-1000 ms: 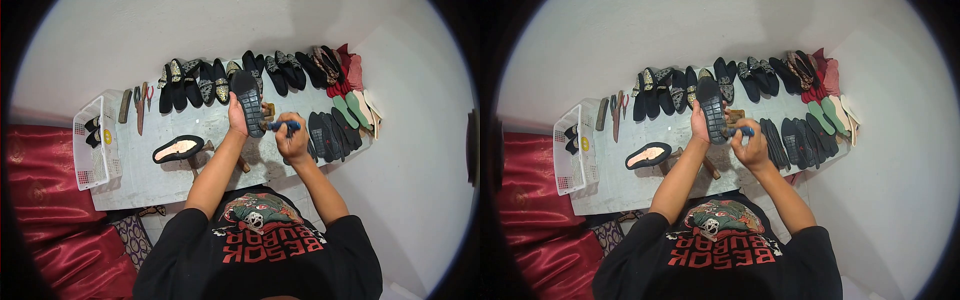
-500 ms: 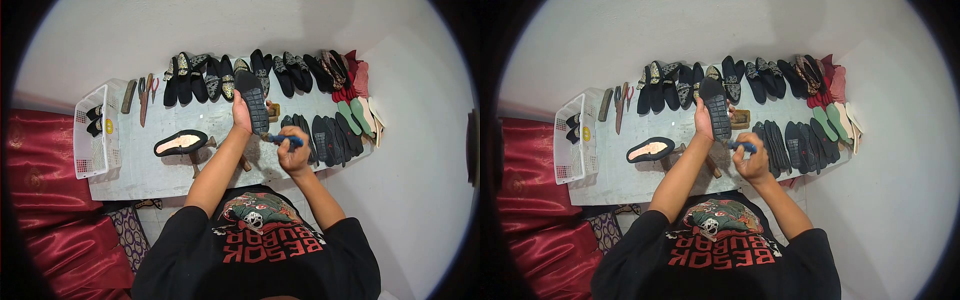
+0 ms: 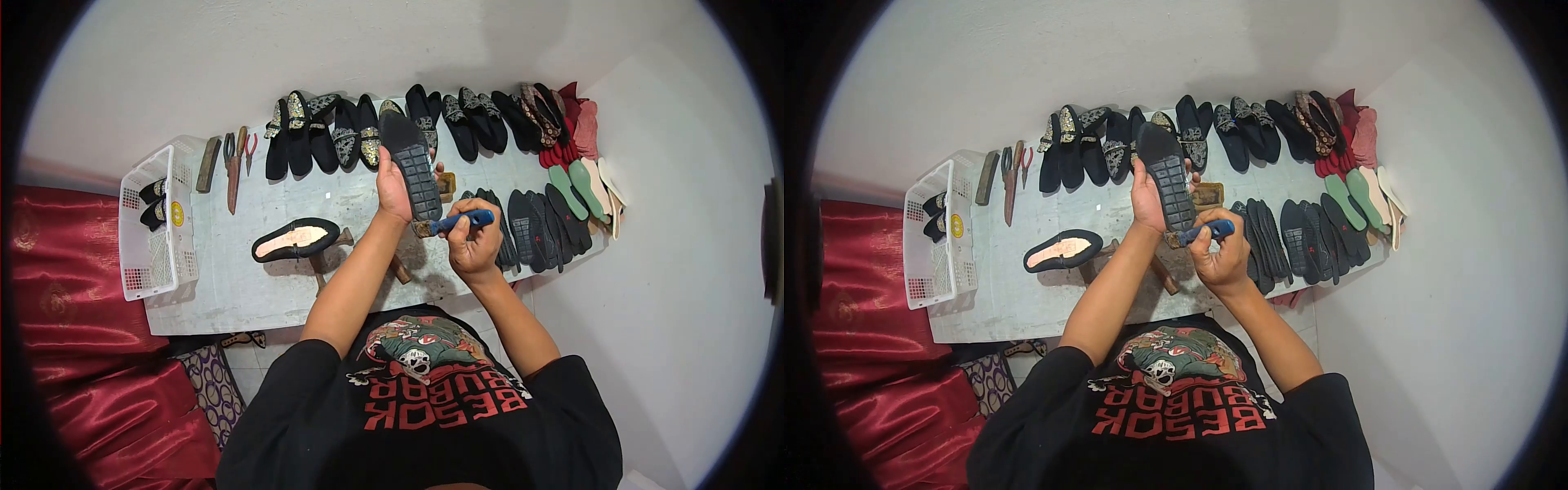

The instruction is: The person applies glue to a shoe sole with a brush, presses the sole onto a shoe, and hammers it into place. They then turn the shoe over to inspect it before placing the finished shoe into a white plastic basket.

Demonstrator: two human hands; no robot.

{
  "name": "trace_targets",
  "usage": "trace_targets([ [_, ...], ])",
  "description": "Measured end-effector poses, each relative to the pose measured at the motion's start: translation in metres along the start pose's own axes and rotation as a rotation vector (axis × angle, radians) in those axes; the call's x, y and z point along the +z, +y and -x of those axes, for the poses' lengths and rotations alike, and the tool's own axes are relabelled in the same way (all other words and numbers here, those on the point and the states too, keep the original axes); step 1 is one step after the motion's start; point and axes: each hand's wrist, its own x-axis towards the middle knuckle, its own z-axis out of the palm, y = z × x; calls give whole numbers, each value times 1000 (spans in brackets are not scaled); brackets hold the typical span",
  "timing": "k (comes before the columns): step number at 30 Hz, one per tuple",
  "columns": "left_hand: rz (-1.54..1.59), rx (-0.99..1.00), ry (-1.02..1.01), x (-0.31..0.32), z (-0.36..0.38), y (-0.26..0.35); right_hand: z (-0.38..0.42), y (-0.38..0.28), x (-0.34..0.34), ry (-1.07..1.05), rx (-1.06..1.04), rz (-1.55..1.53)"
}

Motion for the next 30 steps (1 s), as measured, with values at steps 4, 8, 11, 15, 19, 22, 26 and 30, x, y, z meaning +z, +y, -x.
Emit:
trace_targets([
  [4, -82, 32, 126, 19, 2, -3, -20, -12, -1, 72, 200, -230],
  [8, -101, -18, 107, 31, 11, -4, -48, -11, 7, 136, 109, -190],
  [11, -88, -47, 85, 19, 12, -11, -56, 4, 15, 107, 114, -62],
  [15, -39, -13, 135, 24, 17, -15, -44, 12, 16, 16, -34, 112],
  [19, -71, -46, 42, 27, 20, -10, -45, 14, 5, 40, 98, 5],
  [22, -140, -119, -2, 17, 27, -12, -86, 19, -5, 108, 85, -30],
  [26, -193, -212, -43, 4, 40, -26, -120, 36, -2, 179, 9, 128],
  [30, -220, -194, -62, 6, 41, -20, -87, 34, 8, 33, 23, 112],
])
